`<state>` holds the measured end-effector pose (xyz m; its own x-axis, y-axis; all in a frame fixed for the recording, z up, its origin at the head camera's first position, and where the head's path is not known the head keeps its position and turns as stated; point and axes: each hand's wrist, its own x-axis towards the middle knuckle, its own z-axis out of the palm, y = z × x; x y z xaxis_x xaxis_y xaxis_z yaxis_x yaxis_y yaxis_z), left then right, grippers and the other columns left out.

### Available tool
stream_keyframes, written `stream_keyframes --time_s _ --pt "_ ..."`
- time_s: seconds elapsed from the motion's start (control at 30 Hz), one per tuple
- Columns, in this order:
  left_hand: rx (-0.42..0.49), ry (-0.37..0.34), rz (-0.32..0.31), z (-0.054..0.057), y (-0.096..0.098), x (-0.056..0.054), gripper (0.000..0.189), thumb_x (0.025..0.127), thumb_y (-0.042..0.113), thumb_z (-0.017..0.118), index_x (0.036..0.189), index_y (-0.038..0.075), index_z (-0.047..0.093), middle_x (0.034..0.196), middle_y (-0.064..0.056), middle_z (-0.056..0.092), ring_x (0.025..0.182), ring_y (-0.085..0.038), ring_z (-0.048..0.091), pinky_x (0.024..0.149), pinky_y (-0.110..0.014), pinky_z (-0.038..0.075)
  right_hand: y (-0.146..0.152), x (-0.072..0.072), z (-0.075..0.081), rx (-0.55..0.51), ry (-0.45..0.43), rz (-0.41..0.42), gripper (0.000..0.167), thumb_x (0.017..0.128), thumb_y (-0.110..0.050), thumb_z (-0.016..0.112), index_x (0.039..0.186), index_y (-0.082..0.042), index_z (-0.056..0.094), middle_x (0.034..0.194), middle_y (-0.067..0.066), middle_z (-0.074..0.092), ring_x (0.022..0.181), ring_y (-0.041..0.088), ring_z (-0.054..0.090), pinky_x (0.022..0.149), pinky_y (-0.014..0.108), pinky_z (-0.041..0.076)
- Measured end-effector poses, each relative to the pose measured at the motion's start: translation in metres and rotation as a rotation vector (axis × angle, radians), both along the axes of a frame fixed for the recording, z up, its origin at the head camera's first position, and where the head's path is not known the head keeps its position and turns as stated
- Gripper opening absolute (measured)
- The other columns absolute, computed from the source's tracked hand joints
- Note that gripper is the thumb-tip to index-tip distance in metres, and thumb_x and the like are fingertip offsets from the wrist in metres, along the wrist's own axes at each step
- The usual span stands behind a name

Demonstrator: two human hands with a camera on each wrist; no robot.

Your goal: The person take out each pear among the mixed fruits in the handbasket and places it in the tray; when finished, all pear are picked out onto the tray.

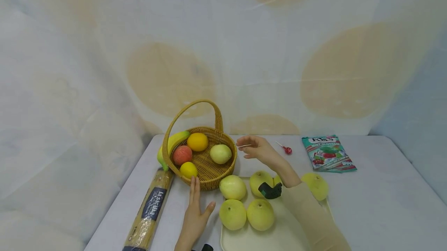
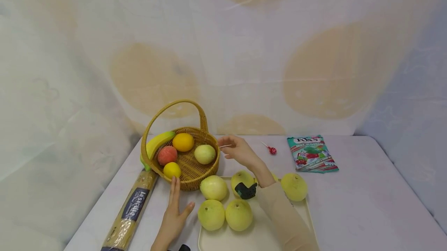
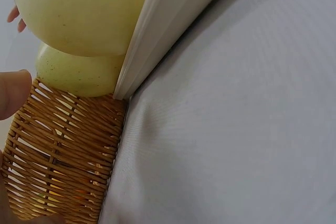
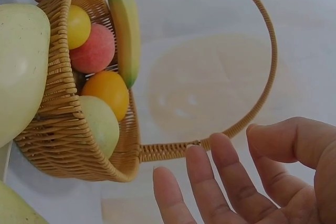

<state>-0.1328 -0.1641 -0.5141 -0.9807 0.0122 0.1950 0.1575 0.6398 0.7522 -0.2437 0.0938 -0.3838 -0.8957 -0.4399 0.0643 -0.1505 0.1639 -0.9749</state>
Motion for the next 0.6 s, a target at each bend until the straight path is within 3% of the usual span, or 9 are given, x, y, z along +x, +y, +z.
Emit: stream_keyframes --time_s 0.33,0.6 --pt "0.004 -0.03 0.004 0.0 0.0 -0.001 0.088 0.093 0.034 0.063 0.158 0.018 0.006 0.166 -0.003 -0.004 0.14 -0.049 0.029 0.104 -0.068 0.035 -0.011 -0.004 -0.003 -0.053 -0.044 0.008 0.036 0.098 -0.005 0.05 0.131 0.009 0.047 0.133 0.027 0.053 0.127 0.045 0.049 0.099 0.05 0.05" --pt "-0.002 -0.01 0.002 -0.001 -0.001 -0.001 0.088 0.093 0.034 0.063 0.158 0.017 0.006 0.166 -0.004 -0.003 0.139 -0.05 0.031 0.102 -0.068 0.036 -0.018 -0.007 -0.005 -0.043 -0.032 0.009 0.032 0.098 -0.006 0.051 0.128 0.006 0.05 0.131 0.024 0.056 0.121 0.034 0.057 0.098 0.054 0.049"
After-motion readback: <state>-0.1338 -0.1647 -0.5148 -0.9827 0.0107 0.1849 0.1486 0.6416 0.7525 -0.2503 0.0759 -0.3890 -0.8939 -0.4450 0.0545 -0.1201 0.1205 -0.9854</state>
